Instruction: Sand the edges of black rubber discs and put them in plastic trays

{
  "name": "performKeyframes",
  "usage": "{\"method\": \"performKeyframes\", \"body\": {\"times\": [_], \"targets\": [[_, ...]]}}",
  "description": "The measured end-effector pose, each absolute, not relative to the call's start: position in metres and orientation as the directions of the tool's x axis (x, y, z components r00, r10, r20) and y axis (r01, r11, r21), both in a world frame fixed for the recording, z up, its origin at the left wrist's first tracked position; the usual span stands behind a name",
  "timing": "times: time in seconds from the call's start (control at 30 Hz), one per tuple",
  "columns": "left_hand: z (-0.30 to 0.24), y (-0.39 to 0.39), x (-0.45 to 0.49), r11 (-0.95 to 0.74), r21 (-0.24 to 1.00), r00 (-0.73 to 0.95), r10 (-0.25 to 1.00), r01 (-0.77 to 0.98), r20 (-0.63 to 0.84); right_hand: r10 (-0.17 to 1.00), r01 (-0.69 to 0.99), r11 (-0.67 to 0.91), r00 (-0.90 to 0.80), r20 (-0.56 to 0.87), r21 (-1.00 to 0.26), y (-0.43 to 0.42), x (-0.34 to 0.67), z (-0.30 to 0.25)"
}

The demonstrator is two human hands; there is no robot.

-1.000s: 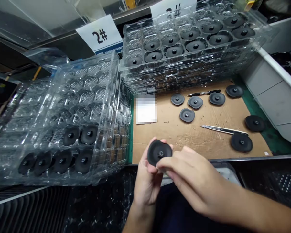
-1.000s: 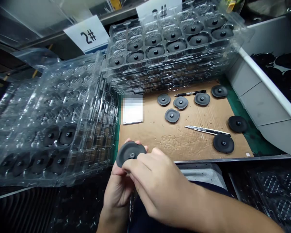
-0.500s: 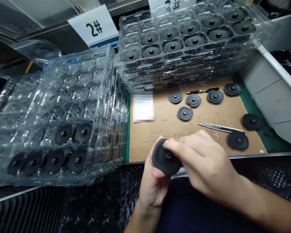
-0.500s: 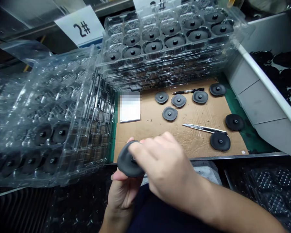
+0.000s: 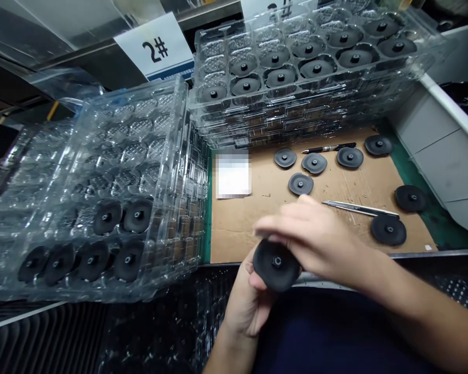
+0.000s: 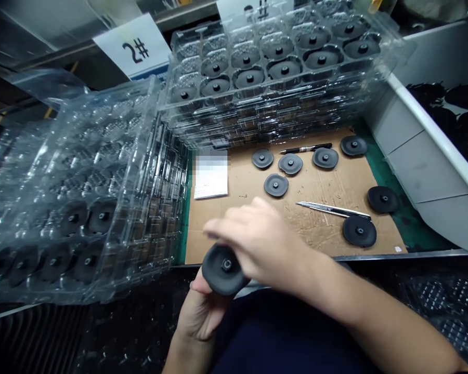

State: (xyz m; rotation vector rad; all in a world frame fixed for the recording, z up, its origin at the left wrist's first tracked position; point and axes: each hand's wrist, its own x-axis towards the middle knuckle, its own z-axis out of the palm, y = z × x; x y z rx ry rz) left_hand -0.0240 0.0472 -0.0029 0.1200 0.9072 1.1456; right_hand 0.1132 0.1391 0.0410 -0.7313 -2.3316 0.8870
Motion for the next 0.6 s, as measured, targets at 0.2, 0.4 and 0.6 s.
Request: {"method": "performKeyframes", "body": {"times": [0.2,0.4,0.6], "targets": [[0.005,0.05,-0.032,0.417,0.445,0.169,0.851,-0.792,-0.497,0.922,0.404,0.184,-0.387,0.015,-0.896,0.137,0.134,0.009],[-0.005,0.049,-0.041,0.418,0.39,0.201,0.849,-0.82,-0.488,0.923,0.51,-0.071,-0.292,-0.25,-0.857,0.1,0.163,-0.047],[-0.004,0.053,-0.031,0.344,0.445,0.104,0.871,-0.827,-0.481,0.968,0.519,0.098,-0.249,-0.04,-0.849,0.098,0.152,-0.006]]}}
